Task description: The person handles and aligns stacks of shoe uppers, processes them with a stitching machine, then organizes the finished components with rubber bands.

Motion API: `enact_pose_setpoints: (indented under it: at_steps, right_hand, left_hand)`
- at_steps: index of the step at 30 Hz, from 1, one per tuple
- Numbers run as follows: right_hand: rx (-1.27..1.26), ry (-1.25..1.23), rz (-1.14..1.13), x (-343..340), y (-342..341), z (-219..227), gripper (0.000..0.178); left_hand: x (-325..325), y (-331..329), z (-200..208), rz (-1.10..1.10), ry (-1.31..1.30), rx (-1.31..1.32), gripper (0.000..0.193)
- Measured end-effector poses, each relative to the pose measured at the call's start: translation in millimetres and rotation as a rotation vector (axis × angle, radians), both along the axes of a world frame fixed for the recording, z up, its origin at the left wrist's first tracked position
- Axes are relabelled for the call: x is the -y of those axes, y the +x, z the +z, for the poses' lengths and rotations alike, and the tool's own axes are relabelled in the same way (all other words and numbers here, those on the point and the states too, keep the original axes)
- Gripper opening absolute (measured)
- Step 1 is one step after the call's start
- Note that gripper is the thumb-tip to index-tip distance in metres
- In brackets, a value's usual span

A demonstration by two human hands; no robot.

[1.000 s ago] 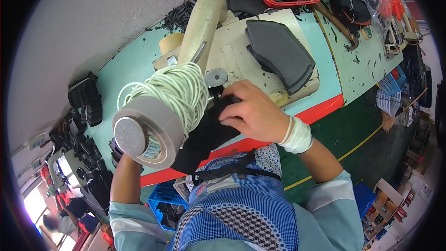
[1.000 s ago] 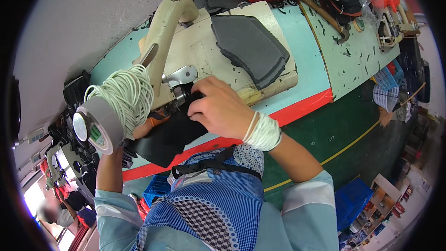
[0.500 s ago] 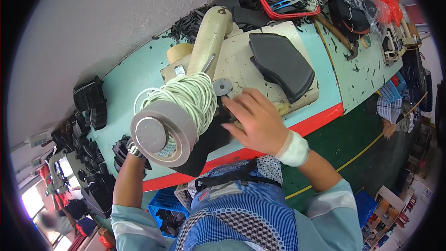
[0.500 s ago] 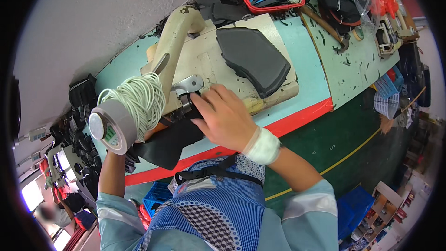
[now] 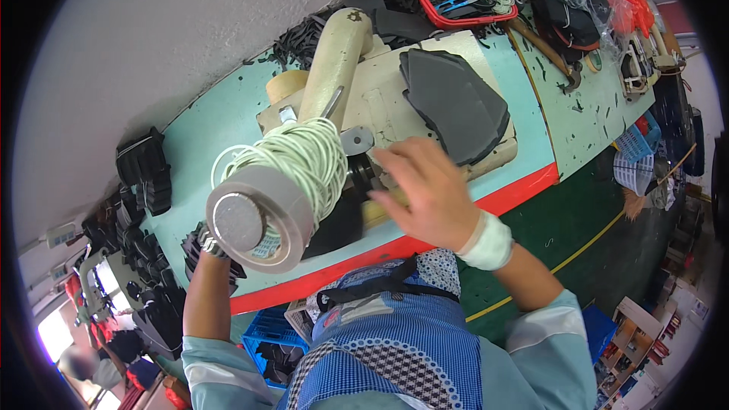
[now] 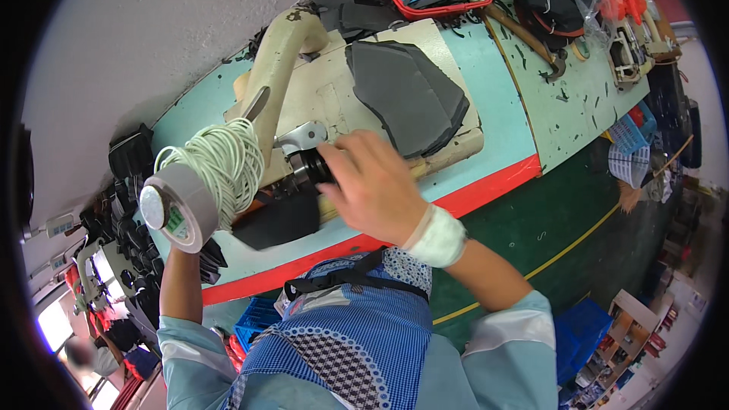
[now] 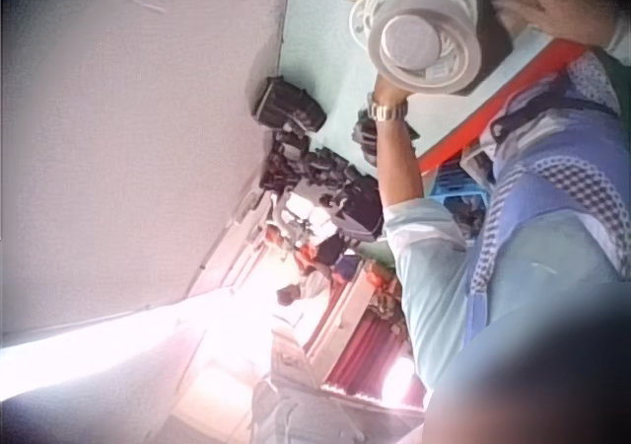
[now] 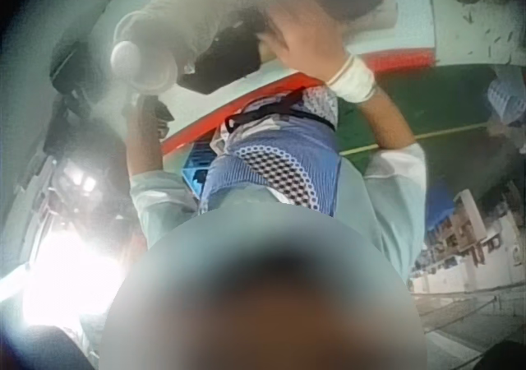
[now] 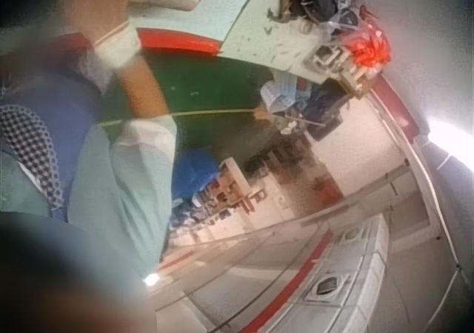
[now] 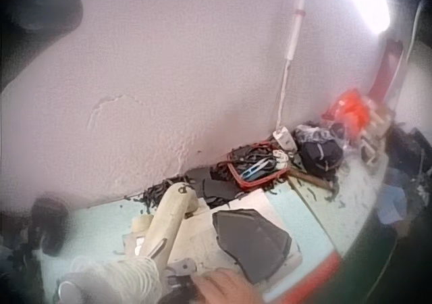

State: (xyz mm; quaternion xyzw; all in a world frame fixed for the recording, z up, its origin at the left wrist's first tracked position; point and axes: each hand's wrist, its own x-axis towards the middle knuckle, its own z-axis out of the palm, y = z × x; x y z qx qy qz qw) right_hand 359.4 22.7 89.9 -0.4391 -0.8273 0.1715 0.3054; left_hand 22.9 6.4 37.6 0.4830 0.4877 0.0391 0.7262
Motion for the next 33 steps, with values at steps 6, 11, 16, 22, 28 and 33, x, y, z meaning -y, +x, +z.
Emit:
enact_pose_setpoints:
  at_steps: [6, 11, 16, 22, 28, 33]
  right_hand:
    - [-0.150, -0.223, 0.060, 4, 27, 40, 0.016]
    - [-0.012, 0.315, -0.202, -8, 49, 63, 0.023]
    - [0.276, 0.203, -0.315, -2, 42, 28, 0.066]
    - [0.553, -0.290, -0.390, -68, 45, 10, 0.119]
    - [0.301, -0.516, -0.228, -83, 64, 33, 0.104]
    - [0.164, -0.671, -0.297, -120, 133, -6, 0.068]
  left_hand:
    - [12, 19, 8, 0.072, -0.075, -0.004, 0.026]
    - [8, 88, 69, -0.368, -0.252, -0.076, 0.027]
    - [50, 101, 69, -0.322, -0.162, 0.079, 0.020]
    - [86, 107, 58, -0.183, -0.121, 0.241, 0.018]
    - [113, 112, 55, -0.039, -0.067, 0.273, 0.022]
    - [111, 145, 51, 0.040, -0.015, 0.283, 0.024]
